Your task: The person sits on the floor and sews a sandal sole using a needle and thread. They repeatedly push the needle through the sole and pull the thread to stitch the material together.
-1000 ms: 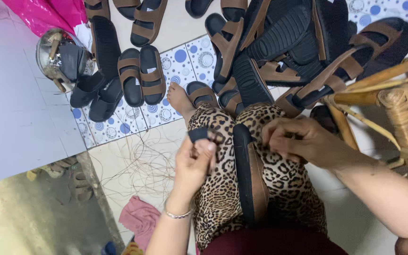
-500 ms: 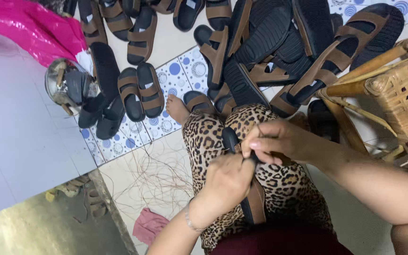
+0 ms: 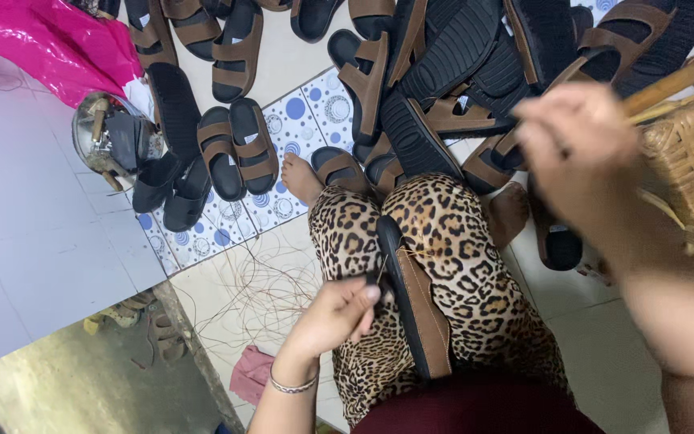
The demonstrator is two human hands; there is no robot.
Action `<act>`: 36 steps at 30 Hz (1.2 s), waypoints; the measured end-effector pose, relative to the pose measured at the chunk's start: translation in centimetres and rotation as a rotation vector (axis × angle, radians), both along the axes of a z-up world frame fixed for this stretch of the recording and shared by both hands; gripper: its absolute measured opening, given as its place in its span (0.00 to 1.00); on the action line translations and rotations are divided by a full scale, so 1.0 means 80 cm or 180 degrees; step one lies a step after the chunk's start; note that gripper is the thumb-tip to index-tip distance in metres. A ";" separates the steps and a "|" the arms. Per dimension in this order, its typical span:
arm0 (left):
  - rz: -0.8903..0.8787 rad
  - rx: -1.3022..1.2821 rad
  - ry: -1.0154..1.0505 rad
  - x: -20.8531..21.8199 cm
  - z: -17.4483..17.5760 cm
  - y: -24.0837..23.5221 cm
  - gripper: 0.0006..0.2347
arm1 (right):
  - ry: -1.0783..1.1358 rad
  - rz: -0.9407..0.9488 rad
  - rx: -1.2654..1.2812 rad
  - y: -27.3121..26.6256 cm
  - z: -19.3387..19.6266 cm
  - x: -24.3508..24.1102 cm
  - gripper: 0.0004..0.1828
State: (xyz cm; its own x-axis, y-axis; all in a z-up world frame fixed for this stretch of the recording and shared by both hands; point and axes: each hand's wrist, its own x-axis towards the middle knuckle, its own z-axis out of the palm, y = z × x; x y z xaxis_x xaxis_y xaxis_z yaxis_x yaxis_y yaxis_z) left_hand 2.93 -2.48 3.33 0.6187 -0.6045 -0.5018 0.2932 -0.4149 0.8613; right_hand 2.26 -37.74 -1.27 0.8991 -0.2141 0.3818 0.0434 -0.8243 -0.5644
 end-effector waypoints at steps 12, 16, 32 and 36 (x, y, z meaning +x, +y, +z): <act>0.1227 -0.0362 -0.2458 0.055 -0.069 -0.035 0.09 | 0.2321 0.1902 0.1297 0.095 0.059 -0.034 0.05; 0.1555 0.0185 -0.4149 0.104 -0.056 -0.046 0.10 | 0.1030 0.1683 0.2267 0.113 0.042 -0.031 0.04; 0.2628 -0.0440 0.0995 0.159 -0.116 0.068 0.12 | 0.2458 0.0299 0.2100 0.092 0.025 0.015 0.13; 0.0516 0.4027 -0.2082 0.116 -0.139 0.147 0.20 | 0.1650 0.1189 0.1216 0.040 0.045 -0.017 0.32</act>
State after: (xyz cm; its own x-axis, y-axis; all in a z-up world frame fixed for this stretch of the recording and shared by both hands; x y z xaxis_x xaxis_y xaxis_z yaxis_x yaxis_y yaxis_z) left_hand 12.22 9.26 -7.81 0.9621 0.1240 -0.2429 0.1129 -0.9919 -0.0590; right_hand 0.91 -34.52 2.33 0.9826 0.1084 -0.1509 -0.0674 -0.5491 -0.8330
